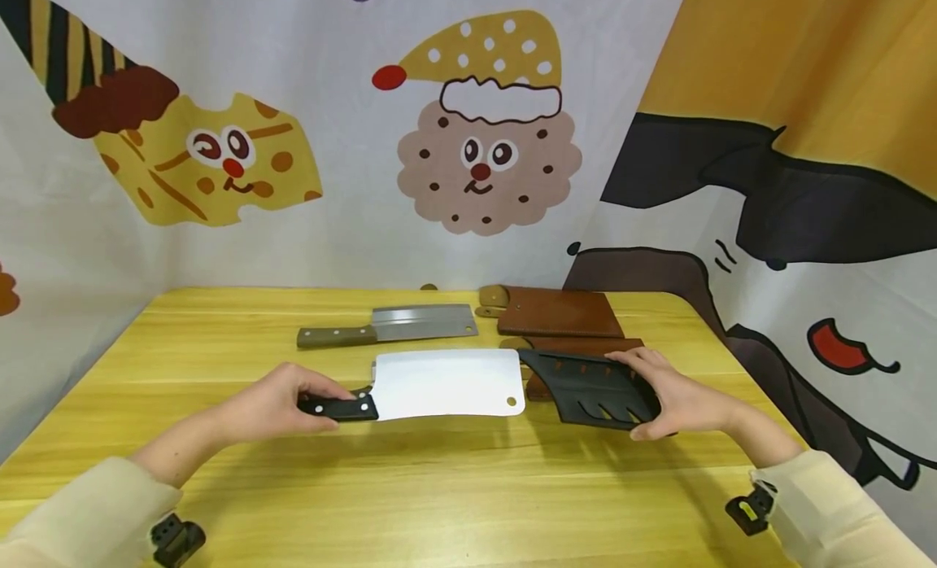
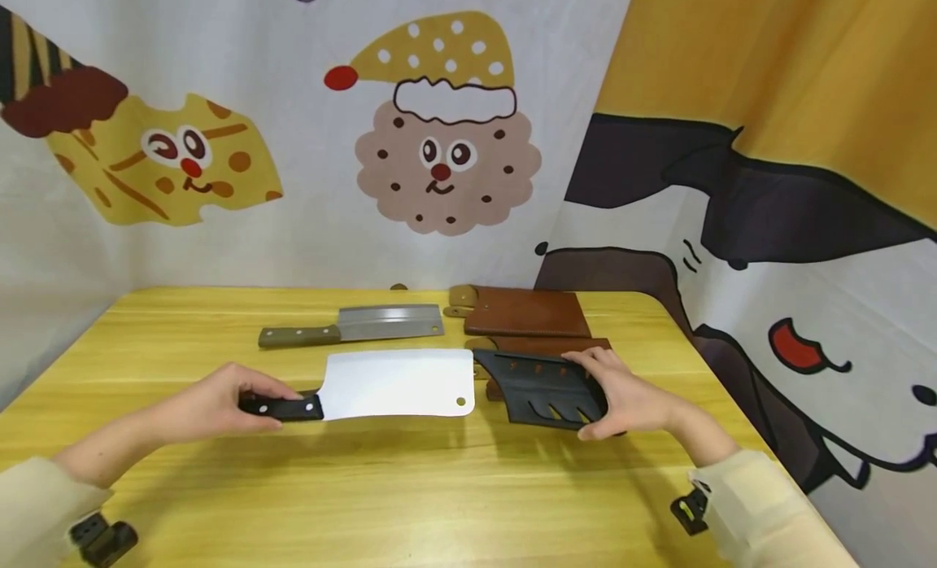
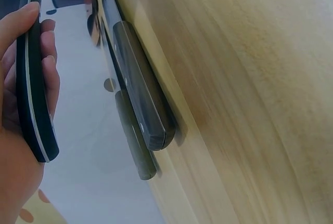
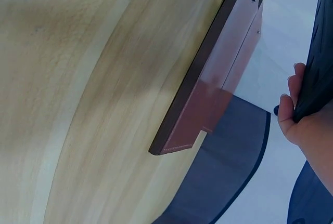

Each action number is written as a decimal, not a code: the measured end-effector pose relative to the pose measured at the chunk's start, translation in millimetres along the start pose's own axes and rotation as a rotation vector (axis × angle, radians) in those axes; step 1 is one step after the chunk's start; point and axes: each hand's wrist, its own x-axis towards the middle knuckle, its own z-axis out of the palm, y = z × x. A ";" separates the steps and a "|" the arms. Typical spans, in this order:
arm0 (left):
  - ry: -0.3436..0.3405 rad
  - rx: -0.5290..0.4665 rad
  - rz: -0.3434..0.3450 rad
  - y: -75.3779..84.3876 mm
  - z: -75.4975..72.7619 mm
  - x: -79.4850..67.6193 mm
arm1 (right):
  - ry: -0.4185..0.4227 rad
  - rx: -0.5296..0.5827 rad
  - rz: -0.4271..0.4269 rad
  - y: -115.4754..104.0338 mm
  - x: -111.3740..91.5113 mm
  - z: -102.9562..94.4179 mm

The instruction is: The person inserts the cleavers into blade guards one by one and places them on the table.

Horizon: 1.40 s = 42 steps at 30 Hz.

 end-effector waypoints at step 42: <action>-0.048 -0.058 0.031 10.2 13.9 15.9 | 0.023 -0.054 -0.061 -13.6 12.2 15.3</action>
